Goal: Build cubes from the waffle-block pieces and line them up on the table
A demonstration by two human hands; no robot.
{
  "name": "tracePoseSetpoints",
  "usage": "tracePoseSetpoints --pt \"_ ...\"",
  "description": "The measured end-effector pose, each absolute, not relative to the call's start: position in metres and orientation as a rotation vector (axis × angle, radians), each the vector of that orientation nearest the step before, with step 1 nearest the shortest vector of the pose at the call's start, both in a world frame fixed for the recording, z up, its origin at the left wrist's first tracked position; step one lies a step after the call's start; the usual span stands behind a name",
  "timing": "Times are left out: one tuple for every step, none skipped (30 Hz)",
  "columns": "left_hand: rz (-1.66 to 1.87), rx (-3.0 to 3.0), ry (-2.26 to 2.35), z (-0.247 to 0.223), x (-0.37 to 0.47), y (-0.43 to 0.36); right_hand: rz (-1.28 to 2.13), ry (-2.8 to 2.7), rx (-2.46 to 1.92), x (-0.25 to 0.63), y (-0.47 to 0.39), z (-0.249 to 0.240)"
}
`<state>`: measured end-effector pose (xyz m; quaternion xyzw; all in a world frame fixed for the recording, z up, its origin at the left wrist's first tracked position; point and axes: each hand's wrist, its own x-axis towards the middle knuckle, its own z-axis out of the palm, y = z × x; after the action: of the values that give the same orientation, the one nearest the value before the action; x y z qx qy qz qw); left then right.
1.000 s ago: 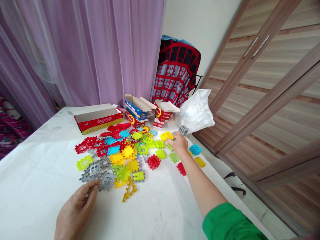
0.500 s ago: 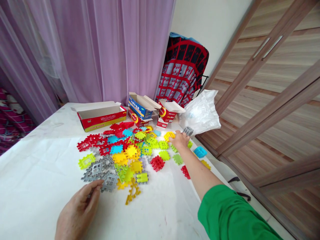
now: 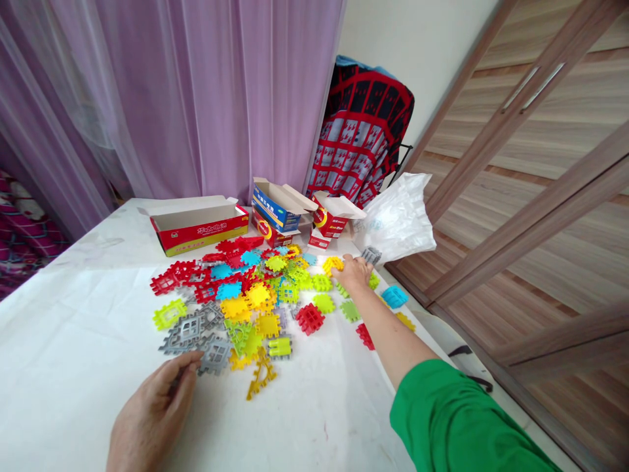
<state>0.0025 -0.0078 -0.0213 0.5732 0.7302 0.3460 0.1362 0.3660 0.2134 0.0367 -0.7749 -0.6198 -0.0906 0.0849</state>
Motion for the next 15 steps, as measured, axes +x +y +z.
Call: tracePoseSetpoints --pt "1.012 1.658 2.118 -0.023 0.002 -0.008 -0.271 -1.852 -2.315 0.366 0.213 0.037" --pt "1.015 1.655 2.123 -0.024 0.002 -0.008 -0.271 -1.855 -2.318 0.366 0.213 0.037" --pt "1.014 1.651 2.13 -0.024 0.002 -0.008 -0.272 -1.855 -2.321 0.366 0.213 0.037" --pt "1.007 1.648 2.134 -0.025 0.002 -0.008 -0.276 -1.856 -2.32 0.366 0.213 0.037" --pt "1.0 1.646 2.134 -0.024 0.002 -0.008 -0.282 -1.857 -2.318 0.366 0.212 0.038" --pt "0.996 1.641 2.136 -0.024 0.002 -0.008 -0.291 -1.859 -2.314 0.366 0.212 0.039" --pt "0.992 1.638 2.136 -0.023 0.003 -0.008 -0.301 -1.866 -2.309 0.367 0.211 0.041" --pt "0.989 1.637 2.134 -0.021 0.003 -0.008 -0.313 -1.875 -2.304 0.369 0.211 0.043" --pt "0.989 1.636 2.131 -0.02 0.003 -0.008 -0.324 -1.893 -2.295 0.371 0.211 0.046" --pt "0.988 1.636 2.128 -0.019 0.003 -0.008 -0.333 -1.933 -2.283 0.374 0.211 0.05" --pt "0.987 1.633 2.127 -0.019 0.003 -0.008 -0.338 -1.994 -2.268 0.378 0.212 0.054" --pt "0.986 1.633 2.122 -0.019 0.003 -0.008 -0.337 -2.073 -2.248 0.382 0.214 0.059" --pt "0.986 1.632 2.119 -0.021 0.003 -0.008 -0.328 -2.164 -2.221 0.386 0.216 0.063" --pt "0.989 1.636 2.115 -0.023 0.002 -0.008 -0.313 -2.262 -2.186 0.39 0.219 0.068" --pt "1.005 1.641 2.124 -0.026 0.001 -0.008 -0.293 -2.353 -2.151 0.393 0.222 0.072"
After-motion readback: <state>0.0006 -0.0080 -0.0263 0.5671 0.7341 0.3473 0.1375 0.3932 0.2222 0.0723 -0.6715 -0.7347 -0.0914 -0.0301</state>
